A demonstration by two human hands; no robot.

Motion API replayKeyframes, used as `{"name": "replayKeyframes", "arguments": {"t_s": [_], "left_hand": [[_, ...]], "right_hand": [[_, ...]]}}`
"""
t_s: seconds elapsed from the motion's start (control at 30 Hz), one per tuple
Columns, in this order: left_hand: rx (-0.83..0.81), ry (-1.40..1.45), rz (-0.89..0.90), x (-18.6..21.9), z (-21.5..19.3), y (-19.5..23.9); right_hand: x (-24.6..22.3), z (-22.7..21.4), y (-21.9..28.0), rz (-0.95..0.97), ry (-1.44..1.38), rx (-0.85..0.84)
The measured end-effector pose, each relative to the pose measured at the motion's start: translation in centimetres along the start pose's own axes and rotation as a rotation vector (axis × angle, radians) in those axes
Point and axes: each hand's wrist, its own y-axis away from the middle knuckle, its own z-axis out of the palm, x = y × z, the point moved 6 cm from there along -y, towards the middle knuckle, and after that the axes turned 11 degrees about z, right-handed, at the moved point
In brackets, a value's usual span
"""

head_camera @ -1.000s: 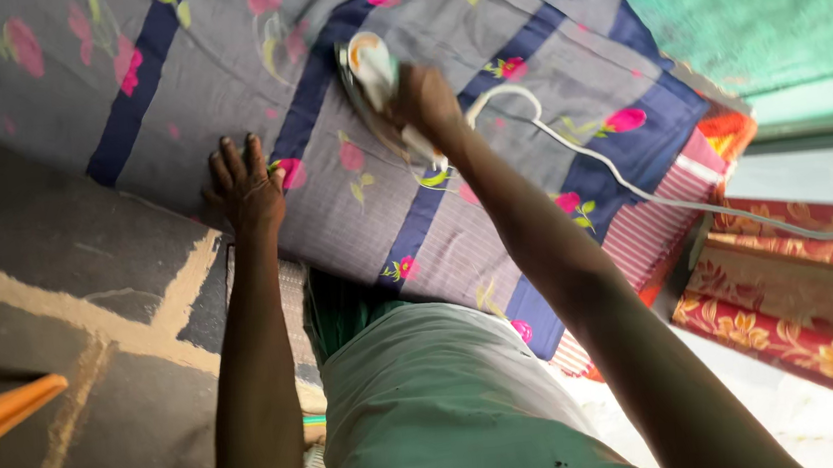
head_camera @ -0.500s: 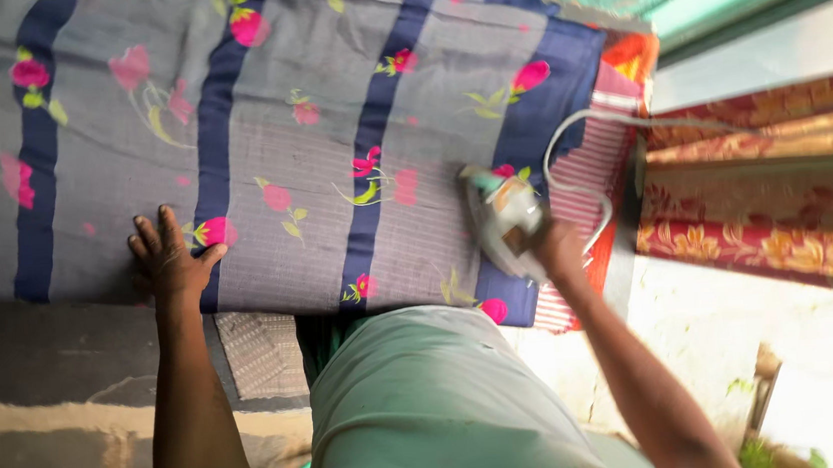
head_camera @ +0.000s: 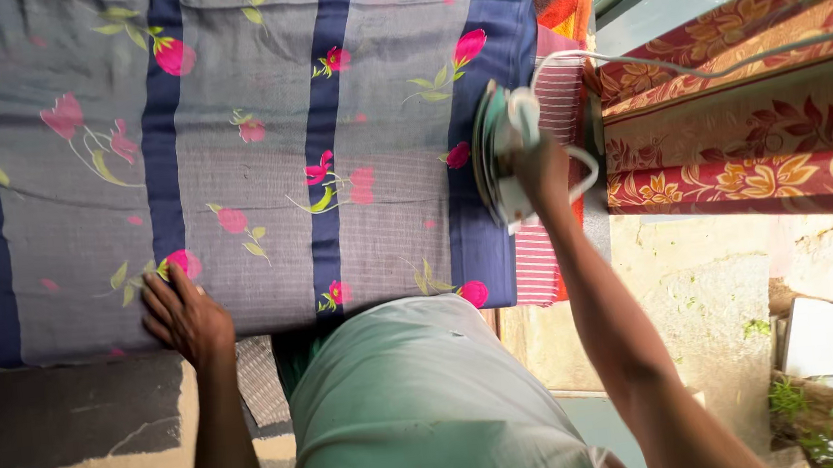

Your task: The person irons a floral patterned cloth using an iron, pressing it flat across a padded surface and then folding and ironing another section.

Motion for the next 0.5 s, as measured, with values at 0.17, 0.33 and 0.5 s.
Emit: {"name": "replayKeyframes", "arguments": {"t_s": [0.17,0.33,0.5], "left_hand": [[-0.002,0.191,-0.010,-0.8,-0.9,1.2],[-0.058,0.160,-0.021,-1.7,-1.4,0.0],[-0.070,0.139,-0.072,-1.9,-1.0,-0.7]], "right_hand": [[5.8,-0.4,11.7,0.106,0.023,-0.044],[5.5,-2.7,18.4,-0.026,0.072,-0.177],[0.8,-1.9,19.1,-0.247,0.026,-0.251]]}}
